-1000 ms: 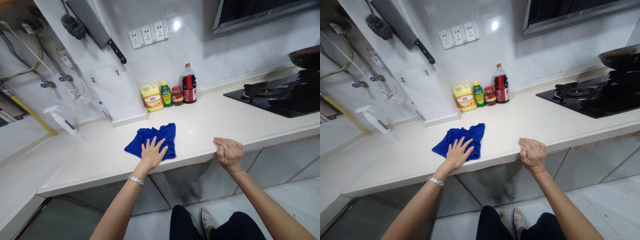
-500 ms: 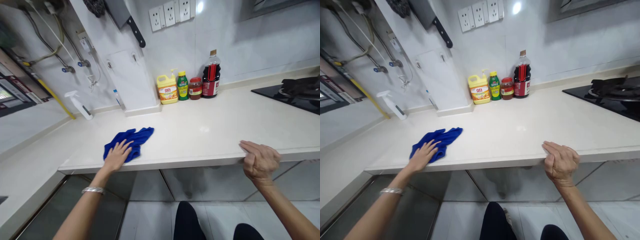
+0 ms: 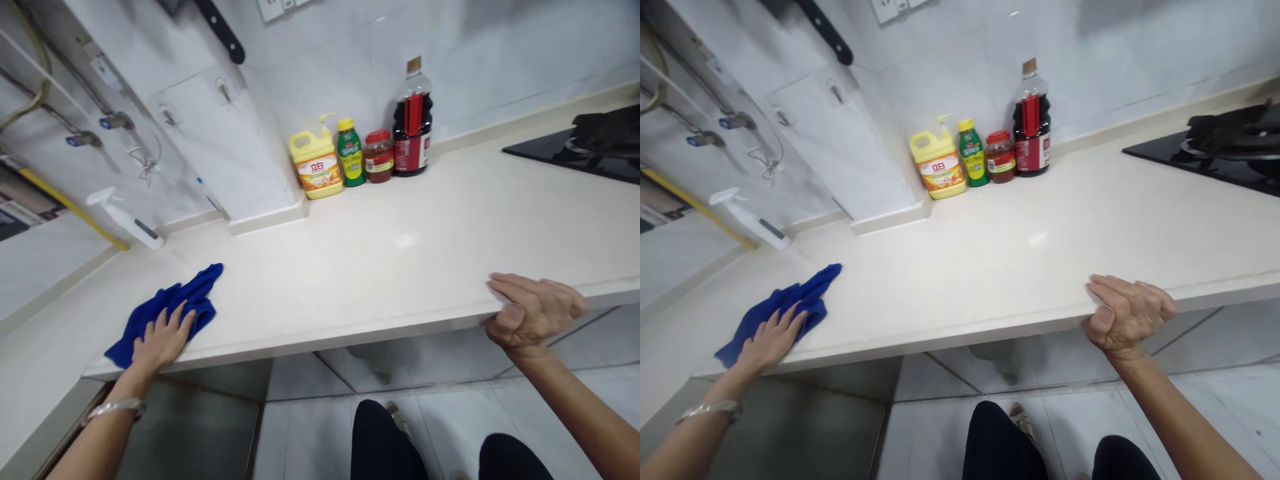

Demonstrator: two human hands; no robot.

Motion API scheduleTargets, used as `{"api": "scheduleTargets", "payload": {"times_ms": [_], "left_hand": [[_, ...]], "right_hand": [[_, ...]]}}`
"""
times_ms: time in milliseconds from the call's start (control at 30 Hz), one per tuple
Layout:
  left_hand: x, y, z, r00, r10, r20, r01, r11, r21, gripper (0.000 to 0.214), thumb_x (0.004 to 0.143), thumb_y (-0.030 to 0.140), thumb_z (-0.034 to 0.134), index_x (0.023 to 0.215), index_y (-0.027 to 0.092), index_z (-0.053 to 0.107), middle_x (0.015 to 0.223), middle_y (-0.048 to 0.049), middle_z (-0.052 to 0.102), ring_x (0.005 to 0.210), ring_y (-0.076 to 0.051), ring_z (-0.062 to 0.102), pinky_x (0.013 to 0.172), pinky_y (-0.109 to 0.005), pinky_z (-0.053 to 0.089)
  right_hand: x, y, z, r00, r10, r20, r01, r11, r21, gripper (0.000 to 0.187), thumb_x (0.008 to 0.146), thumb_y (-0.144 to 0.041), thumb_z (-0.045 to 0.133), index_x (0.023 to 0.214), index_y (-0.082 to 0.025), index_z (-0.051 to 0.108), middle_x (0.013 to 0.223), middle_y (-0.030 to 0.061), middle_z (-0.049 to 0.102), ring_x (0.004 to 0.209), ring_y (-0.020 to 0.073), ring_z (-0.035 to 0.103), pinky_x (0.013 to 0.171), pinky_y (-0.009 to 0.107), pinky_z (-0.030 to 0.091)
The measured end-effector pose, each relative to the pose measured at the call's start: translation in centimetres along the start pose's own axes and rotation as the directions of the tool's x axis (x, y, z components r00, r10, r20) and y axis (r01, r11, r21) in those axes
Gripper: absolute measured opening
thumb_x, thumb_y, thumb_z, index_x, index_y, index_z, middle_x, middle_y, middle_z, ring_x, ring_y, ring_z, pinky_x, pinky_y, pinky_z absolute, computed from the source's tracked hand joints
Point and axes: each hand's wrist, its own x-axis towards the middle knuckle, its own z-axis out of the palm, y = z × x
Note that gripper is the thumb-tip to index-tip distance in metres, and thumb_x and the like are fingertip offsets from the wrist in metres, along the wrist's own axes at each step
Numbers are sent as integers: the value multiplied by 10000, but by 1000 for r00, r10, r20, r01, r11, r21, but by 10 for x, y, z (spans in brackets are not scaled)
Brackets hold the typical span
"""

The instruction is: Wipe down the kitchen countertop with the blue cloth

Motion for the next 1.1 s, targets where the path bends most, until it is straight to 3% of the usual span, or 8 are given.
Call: {"api": "scheduleTargets", "payload": {"times_ms": [67, 133, 400, 533, 733, 900, 1000, 1100], "left_hand": [[-18, 31, -7, 998, -24, 49, 25, 999, -22, 733, 1024, 571, 113, 1643, 204, 252, 1721, -211, 169, 1547, -489, 227, 1207, -687, 274], [-38, 67, -12, 997, 66, 46, -66, 998, -5, 749, 1020, 577, 114, 1651, 186, 219, 1720, -230, 157, 1560, -475, 194, 1225, -668, 254], [-107, 215, -38, 939, 341, 48, -343, 939, 40, 745, 1020, 593, 216, 1658, 210, 185, 1723, -217, 147, 1563, -476, 174, 1230, -658, 257], [-137, 281, -52, 857, 511, 63, -511, 859, -17, 767, 1018, 631, 218, 1663, 220, 161, 1733, -207, 83, 1569, -490, 82, 1251, -676, 182], [-186, 366, -60, 687, 725, 47, -715, 686, -134, 810, 1000, 679, 242, 1666, 227, 143, 1734, -211, 7, 1553, -532, -23, 1241, -745, 82], [-219, 401, -58, 520, 852, -60, -838, 495, -229, 831, 977, 731, 260, 1660, 264, 189, 1743, -176, 41, 1559, -524, -26, 1249, -753, 47], [-217, 395, -58, 467, 881, -78, -864, 436, -251, 817, 965, 761, 271, 1652, 322, 215, 1752, -125, 61, 1576, -488, -5, 1257, -746, 65], [-197, 375, -60, 422, 904, -68, -883, 393, -258, 730, 976, 753, 282, 1623, 415, 271, 1757, -41, 99, 1602, -411, 33, 1285, -689, 74]], "right_hand": [[-5, -1, -1, 995, 65, 77, -65, 998, -10, 291, 922, -267, 423, 1022, -260, 696, 866, 38, 787, 749, 222, 682, 839, 443, 447], [-7, -2, -2, 986, 116, 122, -115, 993, -15, 285, 916, -287, 427, 1001, -252, 696, 889, 41, 785, 796, 230, 686, 873, 449, 444], [21, -18, -6, 988, 123, 88, -130, 989, 73, 268, 851, -185, 492, 1045, -220, 674, 971, 22, 782, 866, 207, 683, 947, 406, 436], [23, -22, -6, 979, 170, 111, -175, 984, 37, 255, 852, -203, 474, 1020, -242, 662, 984, -4, 780, 882, 193, 698, 975, 388, 431], [11, -14, -4, 972, 161, 169, -169, 985, 30, 280, 853, -235, 465, 1032, -246, 679, 1005, 24, 782, 922, 216, 705, 1008, 414, 399], [8, -9, -8, 977, 110, 182, -126, 989, 77, 314, 885, -198, 497, 1143, -247, 670, 1066, 46, 777, 978, 220, 685, 1012, 421, 406], [9, -5, -13, 966, 98, 240, -123, 988, 91, 349, 900, -194, 502, 1204, -246, 665, 1117, 54, 770, 1025, 222, 679, 1026, 424, 405], [9, -1, -19, 953, 64, 298, -98, 990, 100, 384, 896, -190, 489, 1234, -245, 666, 1172, 60, 762, 1072, 229, 679, 1042, 431, 401]]}}
